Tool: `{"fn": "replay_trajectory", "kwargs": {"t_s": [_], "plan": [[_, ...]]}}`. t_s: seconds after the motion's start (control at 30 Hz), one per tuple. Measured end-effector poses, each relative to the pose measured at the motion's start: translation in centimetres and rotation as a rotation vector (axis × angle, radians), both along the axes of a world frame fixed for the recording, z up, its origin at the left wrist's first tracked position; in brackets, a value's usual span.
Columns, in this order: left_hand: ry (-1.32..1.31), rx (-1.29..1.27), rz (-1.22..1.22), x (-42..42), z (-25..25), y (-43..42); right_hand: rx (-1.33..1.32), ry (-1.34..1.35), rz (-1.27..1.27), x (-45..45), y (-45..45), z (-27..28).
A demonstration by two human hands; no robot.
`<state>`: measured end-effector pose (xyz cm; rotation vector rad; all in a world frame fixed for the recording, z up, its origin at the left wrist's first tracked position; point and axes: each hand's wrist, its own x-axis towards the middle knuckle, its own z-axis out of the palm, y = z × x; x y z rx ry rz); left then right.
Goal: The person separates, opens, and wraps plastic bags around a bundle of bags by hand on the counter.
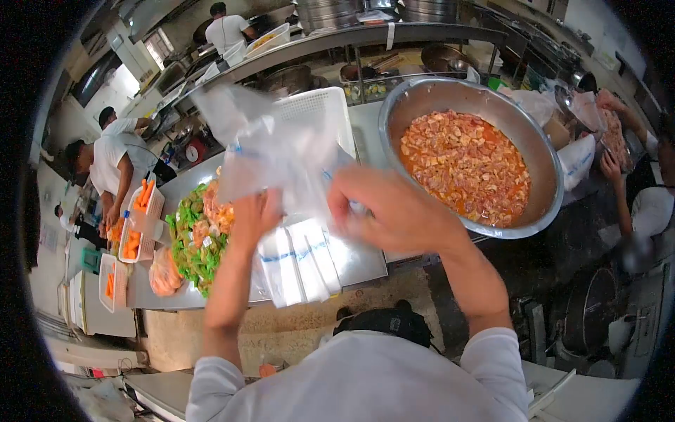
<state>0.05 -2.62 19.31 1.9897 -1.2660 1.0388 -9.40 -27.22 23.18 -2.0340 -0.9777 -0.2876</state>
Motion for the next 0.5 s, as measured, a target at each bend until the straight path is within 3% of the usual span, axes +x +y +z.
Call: {"fn": "replay_trajectory", "kwargs": {"t_s": [0.07,0.1,0.17,0.2,0.23,0.27,0.3,0.4,0.5], "plan": [[0.0,0.139,0.048,4.7,0.6,0.2,-0.236,-0.341,-0.257,4.4,1.2,-1.5],[0.071,0.116,0.054,6.6,-1.5,0.1,-0.327,-0.243,-0.29,6.2,0.6,-4.0],[0.682,0.501,0.037,10.0,-8.3,0.6,-0.364,-0.151,-0.387,8.6,-0.5,-11.7],[0.527,0.39,-0.103,9.9,-13.5,1.3,-0.31,-0.162,-0.454,8.8,-0.6,-15.6],[0.071,0.107,0.055,9.8,-19.6,1.3,-0.199,-0.155,-0.465,8.3,-0.7,-18.5],[0.39,0.134,-0.016,7.0,-18.7,0.5,-0.093,-0.14,-0.467,7.4,-0.5,-20.8],[0.407,-0.012,-0.136,6.6,-20.4,-0.1,-0.051,-0.138,-0.499,6.9,-0.1,-22.2],[0.473,0.023,0.029,5.7,-20.5,-0.5,0.06,-0.141,-0.563,8.0,0.5,-22.8],[0.416,-0.052,-0.012,5.4,-20.2,-0.7,0.088,-0.087,-0.515,8.5,0.0,-22.6]]}}
